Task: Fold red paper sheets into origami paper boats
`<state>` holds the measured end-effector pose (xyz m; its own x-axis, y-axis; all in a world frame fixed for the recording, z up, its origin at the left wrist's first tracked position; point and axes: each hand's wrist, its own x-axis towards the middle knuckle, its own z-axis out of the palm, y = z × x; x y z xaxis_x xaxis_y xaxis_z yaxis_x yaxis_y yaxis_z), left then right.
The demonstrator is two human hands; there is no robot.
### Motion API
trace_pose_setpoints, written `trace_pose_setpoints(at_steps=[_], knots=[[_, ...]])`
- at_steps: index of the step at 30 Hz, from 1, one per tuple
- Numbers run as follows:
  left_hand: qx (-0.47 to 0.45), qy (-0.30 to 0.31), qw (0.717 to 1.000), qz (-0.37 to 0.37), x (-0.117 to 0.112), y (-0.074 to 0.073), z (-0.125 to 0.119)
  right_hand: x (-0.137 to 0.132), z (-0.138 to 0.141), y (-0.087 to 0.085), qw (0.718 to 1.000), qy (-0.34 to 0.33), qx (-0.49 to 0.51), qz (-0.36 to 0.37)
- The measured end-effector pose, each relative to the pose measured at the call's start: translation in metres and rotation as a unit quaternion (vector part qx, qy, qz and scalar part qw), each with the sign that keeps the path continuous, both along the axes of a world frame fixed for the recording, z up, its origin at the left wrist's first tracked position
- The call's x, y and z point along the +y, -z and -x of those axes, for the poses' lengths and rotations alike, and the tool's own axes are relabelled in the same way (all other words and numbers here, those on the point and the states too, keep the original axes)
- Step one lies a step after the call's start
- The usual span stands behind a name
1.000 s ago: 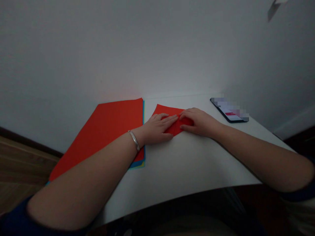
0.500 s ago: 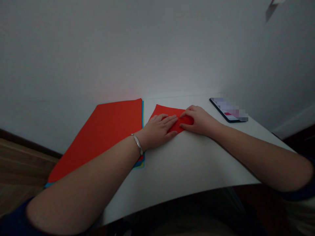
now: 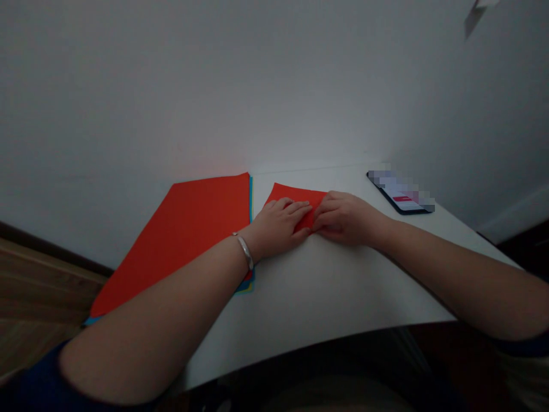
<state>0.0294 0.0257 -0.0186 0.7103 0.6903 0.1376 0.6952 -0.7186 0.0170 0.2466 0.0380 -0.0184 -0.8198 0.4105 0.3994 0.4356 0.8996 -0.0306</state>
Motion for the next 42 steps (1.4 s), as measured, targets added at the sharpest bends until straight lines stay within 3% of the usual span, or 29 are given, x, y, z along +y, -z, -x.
trace_pose_setpoints(at_steps=[2, 6, 20, 42], knots=[[0.007, -0.005, 1.000, 0.004, 0.001, 0.000, 0.001, -0.002, 0.001, -0.001, 0.999, -0.036, 0.015, 0.019], [0.017, -0.007, 1.000, 0.020, 0.003, -0.001, 0.003, -0.005, 0.001, -0.003, 0.999, -0.045, 0.006, 0.021], [0.024, -0.018, 0.999, 0.041, 0.004, -0.003, 0.005, -0.009, -0.009, -0.018, 0.992, 0.064, -0.102, 0.022], [0.018, -0.019, 0.998, 0.051, 0.003, -0.001, 0.007, -0.014, -0.016, -0.042, 0.940, 0.261, -0.206, 0.071]])
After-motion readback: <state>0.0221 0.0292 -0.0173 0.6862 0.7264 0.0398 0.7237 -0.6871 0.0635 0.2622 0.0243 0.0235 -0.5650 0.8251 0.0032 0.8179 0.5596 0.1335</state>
